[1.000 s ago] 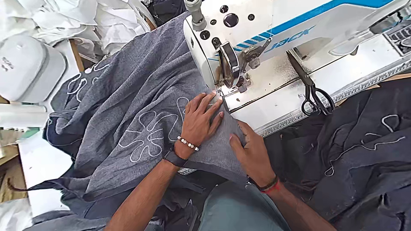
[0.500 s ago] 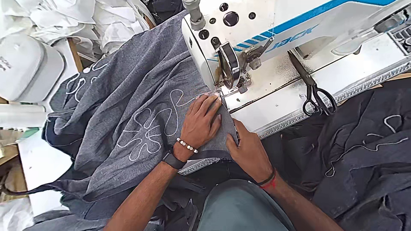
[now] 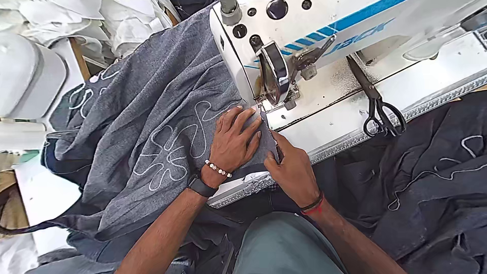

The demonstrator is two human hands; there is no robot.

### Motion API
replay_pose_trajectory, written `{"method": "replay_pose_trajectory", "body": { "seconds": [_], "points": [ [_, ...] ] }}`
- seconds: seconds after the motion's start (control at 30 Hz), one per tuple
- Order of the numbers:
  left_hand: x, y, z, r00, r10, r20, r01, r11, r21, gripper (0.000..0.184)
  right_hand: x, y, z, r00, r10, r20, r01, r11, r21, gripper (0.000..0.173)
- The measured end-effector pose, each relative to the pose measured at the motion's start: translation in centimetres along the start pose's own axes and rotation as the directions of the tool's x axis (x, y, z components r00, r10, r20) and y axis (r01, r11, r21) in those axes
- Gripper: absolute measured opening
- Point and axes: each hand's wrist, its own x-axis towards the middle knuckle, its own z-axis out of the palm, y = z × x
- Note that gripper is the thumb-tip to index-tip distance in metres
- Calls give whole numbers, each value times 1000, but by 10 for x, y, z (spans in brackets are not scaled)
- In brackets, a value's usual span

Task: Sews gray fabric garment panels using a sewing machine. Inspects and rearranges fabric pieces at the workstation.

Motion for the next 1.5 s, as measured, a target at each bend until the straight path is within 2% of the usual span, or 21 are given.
{"method": "replay_pose_trajectory", "body": {
  "seconds": [0.17, 0.4, 0.63, 0.8, 0.87, 0.97, 1.03, 1.1, 1.13, 1.2, 1.27, 1.33, 1.4, 1.5],
  "points": [
    [-1, -1, 0, 1000, 9, -10, -8, 1000, 22, 42, 7, -1, 3, 996, -32, -84, 29, 999, -36, 48],
    [0, -1, -2, 1000, 13, -4, -13, 1000, 25, 42, 20, -5, 4, 992, 11, -124, -20, 997, -74, 48],
    [4, -7, -3, 997, 69, -25, -68, 998, 15, 39, 41, -11, 8, 986, 30, -163, -44, 996, -78, 30],
    [4, -4, -3, 992, 123, -40, -125, 991, -45, 36, 55, -18, 13, 975, -12, -220, -19, 990, -139, 25],
    [2, -5, -2, 995, 94, -18, -95, 988, -120, 37, 58, -18, 13, 978, -16, -210, -15, 989, -146, 32],
    [7, -18, -7, 994, 105, 27, -100, 983, -153, 39, 64, -14, 4, 995, -53, -87, 40, 989, -140, 58],
    [9, -28, -13, 987, 153, 40, -144, 976, -160, 38, 69, -7, -14, 993, -116, 6, 115, 982, -147, 56],
    [11, -31, -14, 982, 186, 44, -177, 973, -149, 39, 70, -8, -36, 991, -117, -71, 91, 948, -304, 38],
    [10, -31, -13, 978, 203, 39, -196, 971, -141, 40, 68, -11, -45, 988, -89, -128, 33, 920, -390, 42],
    [11, -26, -11, 967, 252, 16, -248, 959, -134, 40, 64, -11, -51, 979, -66, -192, -29, 891, -453, 46],
    [13, -17, -13, 952, 306, -7, -304, 943, -137, 36, 59, 0, -38, 970, -121, -212, 19, 904, -428, 39],
    [22, -6, -17, 943, 329, -51, -333, 934, -127, 27, 54, 13, -18, 954, -151, -259, 37, 917, -398, 45],
    [34, 6, -19, 941, 324, -98, -332, 939, -86, 21, 49, 20, -6, 929, -152, -338, 20, 931, -364, 42],
    [50, 10, -16, 931, 338, -136, -344, 939, -26, 25, 47, 23, -1, 903, -150, -402, 5, 941, -338, 33]
  ]
}}
